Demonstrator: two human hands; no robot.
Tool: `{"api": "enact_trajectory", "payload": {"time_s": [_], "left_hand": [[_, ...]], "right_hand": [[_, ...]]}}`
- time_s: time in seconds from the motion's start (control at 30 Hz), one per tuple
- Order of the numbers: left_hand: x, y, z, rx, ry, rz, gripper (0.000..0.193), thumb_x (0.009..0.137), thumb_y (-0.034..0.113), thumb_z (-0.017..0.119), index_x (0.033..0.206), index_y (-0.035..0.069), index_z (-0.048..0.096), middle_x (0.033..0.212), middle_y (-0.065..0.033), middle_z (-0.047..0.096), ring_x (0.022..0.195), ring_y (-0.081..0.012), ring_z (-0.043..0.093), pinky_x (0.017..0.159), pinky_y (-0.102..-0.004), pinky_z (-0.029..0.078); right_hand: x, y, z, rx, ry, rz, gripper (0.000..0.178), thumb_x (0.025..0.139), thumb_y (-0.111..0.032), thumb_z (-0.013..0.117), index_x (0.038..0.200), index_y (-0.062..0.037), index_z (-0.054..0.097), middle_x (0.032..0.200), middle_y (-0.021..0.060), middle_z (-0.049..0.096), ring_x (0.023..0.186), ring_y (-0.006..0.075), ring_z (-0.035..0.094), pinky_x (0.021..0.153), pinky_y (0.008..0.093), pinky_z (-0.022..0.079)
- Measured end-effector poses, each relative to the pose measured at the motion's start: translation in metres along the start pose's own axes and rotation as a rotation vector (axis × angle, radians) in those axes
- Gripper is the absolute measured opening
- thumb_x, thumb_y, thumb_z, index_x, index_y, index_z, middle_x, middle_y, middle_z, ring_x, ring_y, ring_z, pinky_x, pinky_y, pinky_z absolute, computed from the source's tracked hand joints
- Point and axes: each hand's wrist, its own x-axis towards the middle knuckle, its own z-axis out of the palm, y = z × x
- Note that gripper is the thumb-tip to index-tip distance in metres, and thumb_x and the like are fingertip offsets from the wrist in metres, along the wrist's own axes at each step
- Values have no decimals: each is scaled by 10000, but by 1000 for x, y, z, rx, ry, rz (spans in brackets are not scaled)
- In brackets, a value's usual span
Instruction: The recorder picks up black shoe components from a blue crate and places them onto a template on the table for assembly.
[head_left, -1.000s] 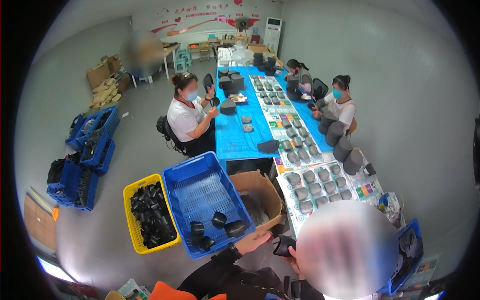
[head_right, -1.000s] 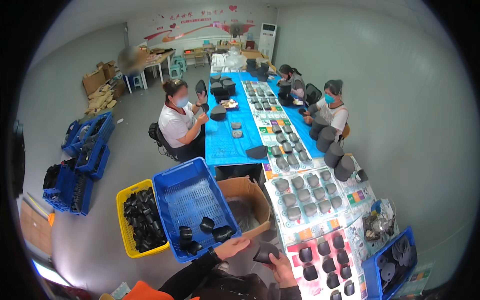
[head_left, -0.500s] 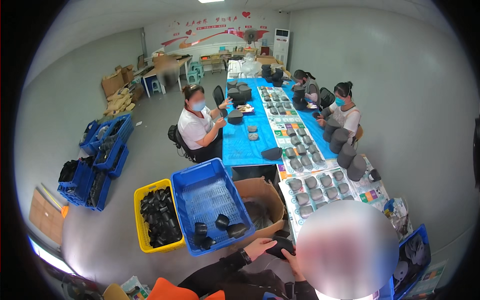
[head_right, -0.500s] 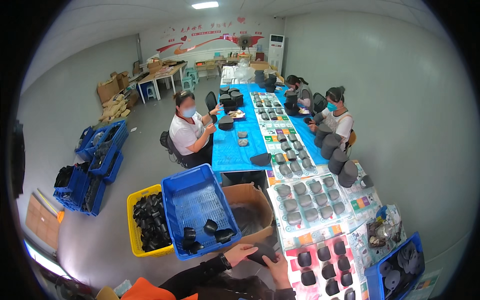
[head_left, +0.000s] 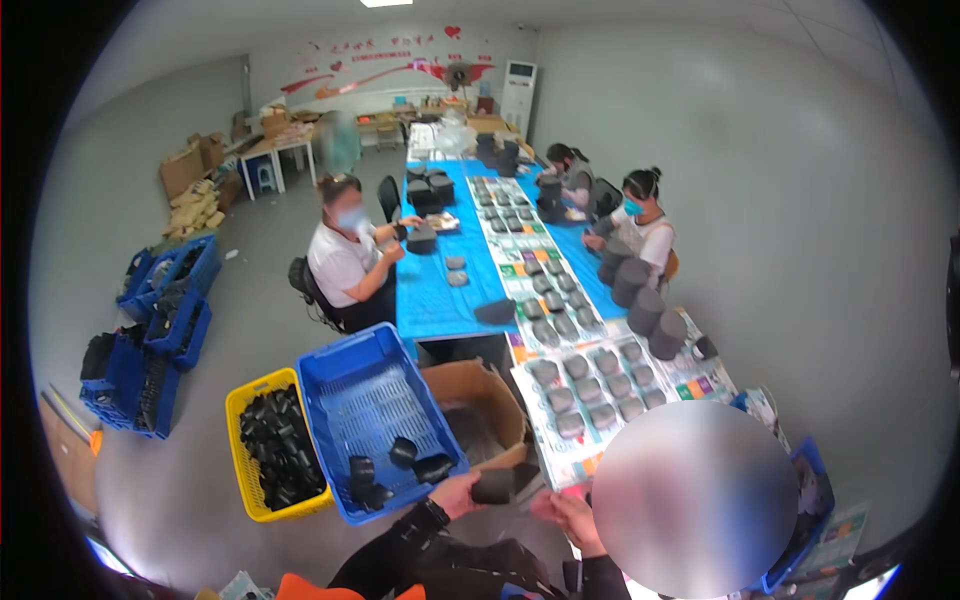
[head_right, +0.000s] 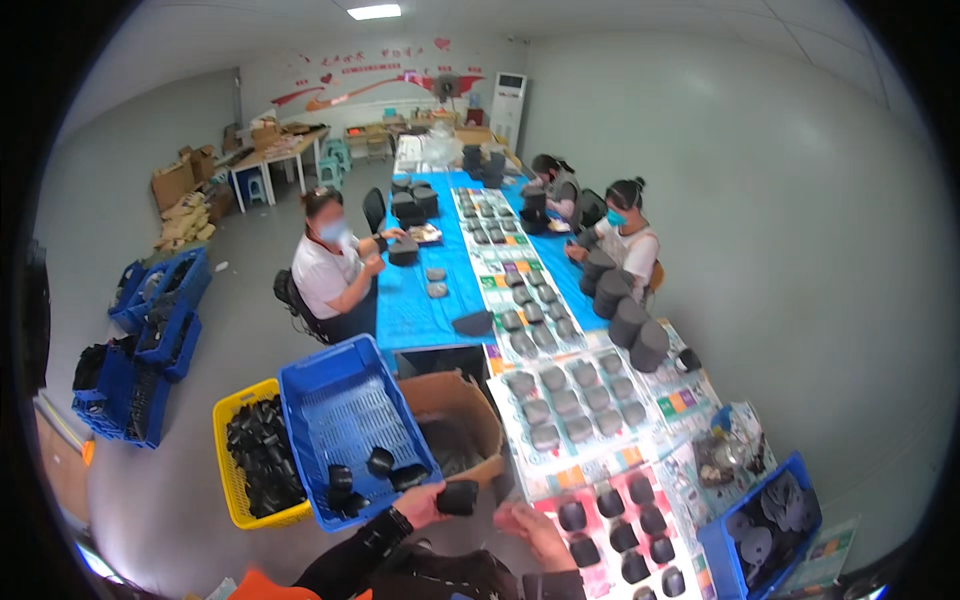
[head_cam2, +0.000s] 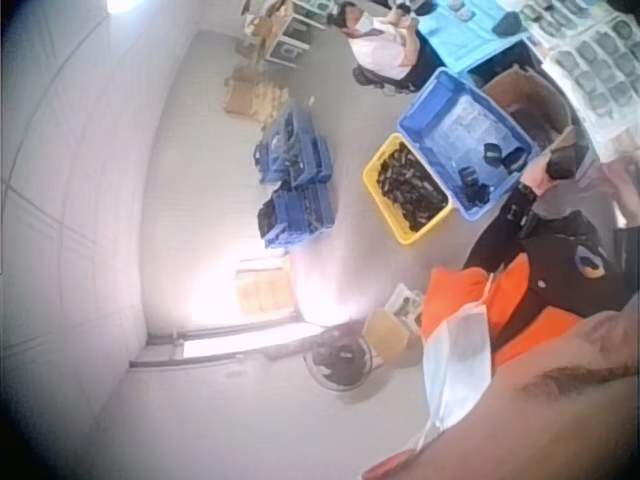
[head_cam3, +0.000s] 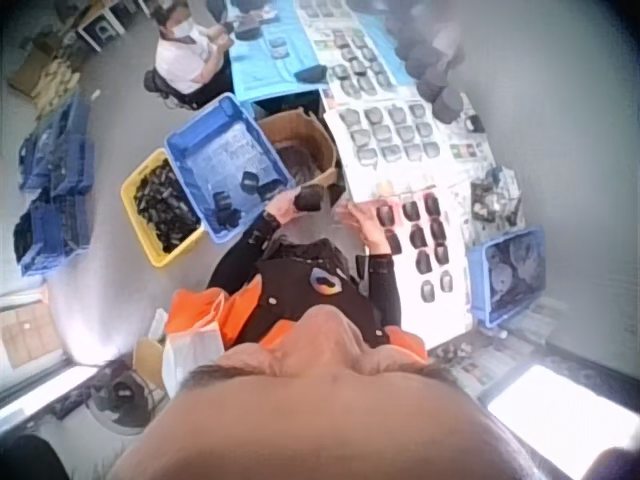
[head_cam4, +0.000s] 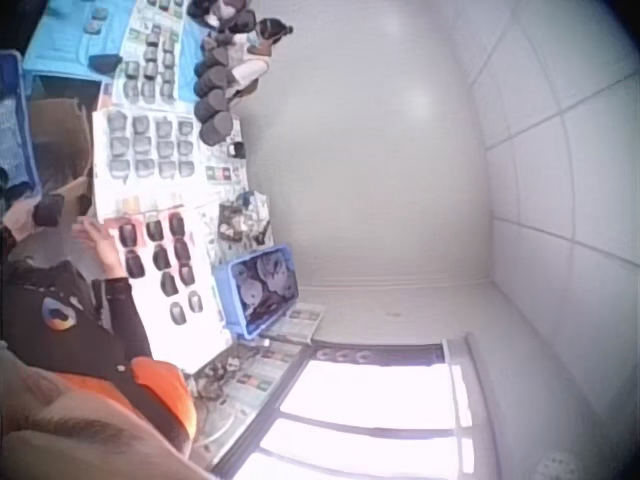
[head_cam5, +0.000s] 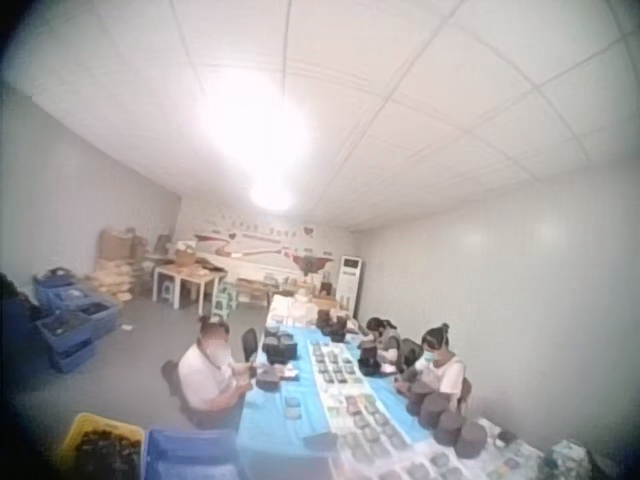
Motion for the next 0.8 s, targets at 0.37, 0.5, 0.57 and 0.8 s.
{"api": "enact_trajectory", "payload": {"time_s": [0.37,0.5,0.57,0.8], "left_hand": [[-13,52,34,-142,-226,-145,416,1059,280,629,1399,40,619,1313,-122,728,1228,-239,691,1040,-436,562],[11,12,6,24,-131,-78,267,1085,270,640,1321,147,649,1084,42,694,997,-102,655,829,-316,521],[0,6,20,113,-210,-61,351,1118,316,601,1404,114,596,1289,12,677,1154,-106,640,963,-311,519],[4,-5,19,246,-238,-58,374,1105,336,632,1351,54,621,1215,3,706,1101,-82,662,947,-279,527]], "right_hand": [[-42,-101,100,-1203,-116,-558,307,911,-316,805,791,-42,735,783,143,691,835,338,685,1082,507,475],[11,-10,50,-859,460,-341,429,902,-390,854,1023,0,723,899,157,753,918,282,745,858,382,574],[17,18,36,-781,431,-251,413,916,-317,856,1050,44,708,913,137,774,842,207,751,759,346,582],[7,21,33,-439,493,-235,269,914,-144,857,1001,57,700,785,57,714,642,103,676,581,251,566]]}}
